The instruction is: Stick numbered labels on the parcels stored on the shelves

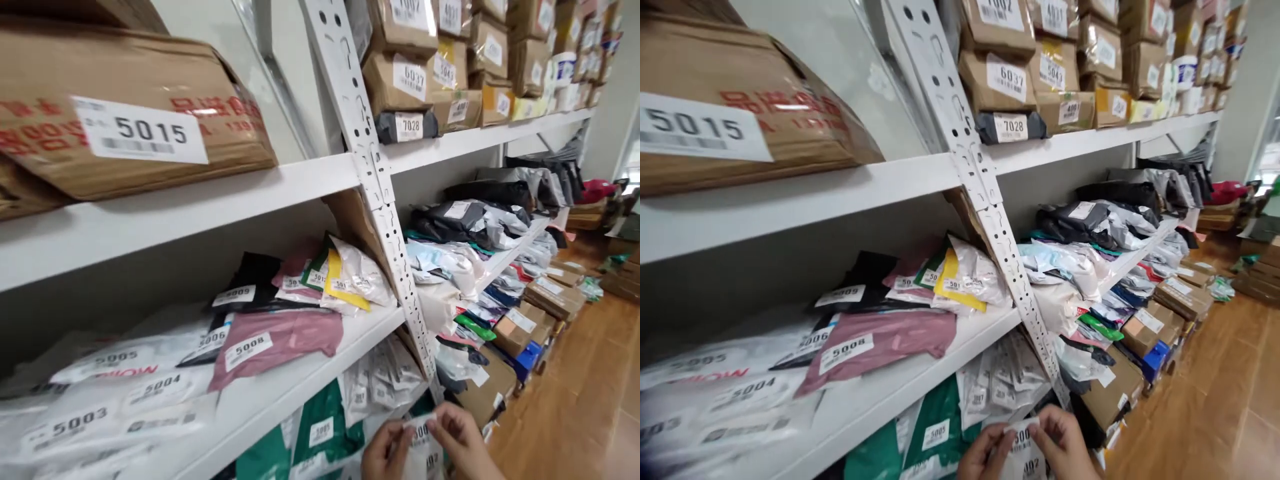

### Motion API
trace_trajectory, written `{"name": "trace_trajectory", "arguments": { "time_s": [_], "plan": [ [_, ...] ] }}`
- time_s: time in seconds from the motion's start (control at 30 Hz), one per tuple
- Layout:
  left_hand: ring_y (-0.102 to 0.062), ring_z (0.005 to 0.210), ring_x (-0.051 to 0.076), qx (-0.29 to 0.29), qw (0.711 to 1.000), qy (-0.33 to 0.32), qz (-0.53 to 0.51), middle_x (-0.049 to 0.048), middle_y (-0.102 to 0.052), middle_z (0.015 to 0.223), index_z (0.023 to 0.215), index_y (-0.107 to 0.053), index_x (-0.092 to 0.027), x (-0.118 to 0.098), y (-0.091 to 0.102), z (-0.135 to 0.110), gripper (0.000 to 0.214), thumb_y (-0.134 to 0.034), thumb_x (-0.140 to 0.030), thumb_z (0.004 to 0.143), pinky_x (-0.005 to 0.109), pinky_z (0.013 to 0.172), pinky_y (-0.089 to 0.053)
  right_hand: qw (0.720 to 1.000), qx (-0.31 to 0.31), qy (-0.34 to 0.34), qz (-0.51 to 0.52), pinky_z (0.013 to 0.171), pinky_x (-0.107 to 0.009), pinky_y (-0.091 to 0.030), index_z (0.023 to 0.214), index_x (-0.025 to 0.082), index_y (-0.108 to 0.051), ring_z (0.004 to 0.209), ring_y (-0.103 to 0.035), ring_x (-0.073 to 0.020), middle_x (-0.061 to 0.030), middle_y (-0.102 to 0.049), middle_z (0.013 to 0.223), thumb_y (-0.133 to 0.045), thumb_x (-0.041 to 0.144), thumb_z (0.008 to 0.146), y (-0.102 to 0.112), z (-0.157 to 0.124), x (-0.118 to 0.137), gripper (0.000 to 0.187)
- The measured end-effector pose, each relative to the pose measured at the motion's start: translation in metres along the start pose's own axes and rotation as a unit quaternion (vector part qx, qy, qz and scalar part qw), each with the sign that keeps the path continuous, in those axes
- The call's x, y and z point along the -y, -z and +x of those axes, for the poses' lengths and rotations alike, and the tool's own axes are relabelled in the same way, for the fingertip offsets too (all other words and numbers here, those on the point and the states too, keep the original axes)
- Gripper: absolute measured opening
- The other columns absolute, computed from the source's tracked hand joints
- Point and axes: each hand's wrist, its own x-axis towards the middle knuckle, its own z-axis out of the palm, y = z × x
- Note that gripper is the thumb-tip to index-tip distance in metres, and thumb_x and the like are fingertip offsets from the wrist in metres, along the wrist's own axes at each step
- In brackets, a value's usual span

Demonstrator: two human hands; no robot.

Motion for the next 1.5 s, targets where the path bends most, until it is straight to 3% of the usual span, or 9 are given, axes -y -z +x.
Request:
{"name": "trace_trajectory", "arguments": {
  "time_s": [0.13,0.3,0.5,0.8,0.93,1.03,1.17,1.27,1.5],
  "plan": [
    [-0.048,0.057,0.015,0.001,0.999,0.044,-0.007,-0.0023,-0.052,0.056,0.063,-0.056,-0.020,-0.030,-0.029,0.002,0.052,-0.062,-0.071,0.071,0.024,0.058,-0.043,0.999,0.038,-0.006,-0.021,0.055,-0.023,-0.034,0.065,0.017,-0.060,0.057,-0.039,-0.0109,0.0017,-0.047,0.058,-0.073,0.064,0.070,0.031,0.015,0.018,0.049],
    [-0.045,0.055,0.013,-0.077,0.993,0.089,-0.021,-0.0039,-0.047,0.054,0.060,-0.052,-0.020,-0.020,-0.047,-0.006,0.050,-0.064,-0.068,0.069,0.024,0.055,-0.040,0.992,0.087,-0.086,-0.005,0.052,-0.023,-0.034,0.064,0.017,-0.061,0.056,-0.039,-0.0108,0.0014,-0.048,0.058,-0.071,0.067,0.069,0.043,0.019,0.010,0.051],
    [-0.057,0.062,0.017,-0.125,0.982,0.132,-0.050,0.0017,-0.064,0.063,0.071,-0.066,-0.017,0.001,-0.049,-0.016,0.045,-0.071,-0.062,0.067,0.027,0.063,-0.046,0.982,0.098,-0.158,0.021,0.053,-0.022,-0.033,0.065,0.016,-0.062,0.055,-0.041,-0.0098,0.0015,-0.052,0.058,-0.075,0.070,0.061,0.044,0.023,0.004,0.056],
    [-0.066,0.069,0.021,-0.122,0.977,0.164,-0.053,0.0045,-0.072,0.071,0.087,-0.073,-0.017,-0.011,-0.047,-0.016,0.047,-0.074,-0.057,0.063,0.030,0.067,-0.052,0.984,0.084,-0.157,0.023,0.054,-0.024,-0.041,0.066,0.017,-0.063,0.058,-0.048,-0.0128,-0.0013,-0.061,0.062,-0.076,0.069,0.060,0.044,0.037,0.014,0.053],
    [-0.066,0.071,0.021,-0.127,0.972,0.183,-0.072,0.0040,-0.072,0.072,0.089,-0.072,-0.017,-0.008,-0.051,-0.019,0.049,-0.078,-0.054,0.056,0.030,0.068,-0.052,0.978,0.106,-0.179,0.028,0.054,-0.023,-0.037,0.069,0.017,-0.064,0.055,-0.045,-0.0111,0.0006,-0.057,0.061,-0.076,0.067,0.062,0.042,0.032,0.007,0.052],
    [-0.064,0.067,0.020,-0.107,0.973,0.187,-0.081,0.0039,-0.072,0.071,0.082,-0.069,-0.017,-0.006,-0.052,-0.025,0.044,-0.074,-0.056,0.062,0.028,0.064,-0.050,0.974,0.126,-0.185,0.023,0.052,-0.022,-0.034,0.066,0.017,-0.061,0.053,-0.042,-0.0094,0.0023,-0.053,0.058,-0.077,0.068,0.060,0.042,0.025,0.001,0.054],
    [-0.054,0.057,0.015,-0.062,0.985,0.158,-0.040,-0.0016,-0.060,0.058,0.063,-0.057,-0.019,-0.007,-0.045,-0.041,0.037,-0.066,-0.055,0.070,0.025,0.058,-0.042,0.971,0.147,-0.191,0.009,0.051,-0.021,-0.033,0.062,0.018,-0.055,0.052,-0.040,-0.0086,0.0038,-0.050,0.055,-0.078,0.069,0.057,0.043,0.007,-0.005,0.056],
    [-0.048,0.055,0.014,-0.024,0.990,0.140,0.005,-0.0039,-0.052,0.055,0.060,-0.049,-0.021,-0.008,-0.034,-0.058,0.035,-0.061,-0.051,0.074,0.023,0.056,-0.037,0.970,0.161,-0.184,-0.007,0.051,-0.022,-0.034,0.060,0.018,-0.052,0.053,-0.040,-0.0089,0.0039,-0.050,0.055,-0.076,0.069,0.058,0.044,-0.015,-0.009,0.057],
    [-0.043,0.055,0.013,0.051,0.982,0.142,0.116,-0.0046,-0.046,0.055,0.060,-0.047,-0.021,0.004,0.014,-0.127,0.033,-0.053,-0.048,0.078,0.023,0.056,-0.030,0.955,0.223,-0.182,-0.063,0.055,-0.022,-0.033,0.058,0.018,-0.050,0.055,-0.039,-0.0088,0.0043,-0.048,0.055,-0.072,0.072,0.062,0.030,-0.088,-0.034,0.059]
  ]
}}
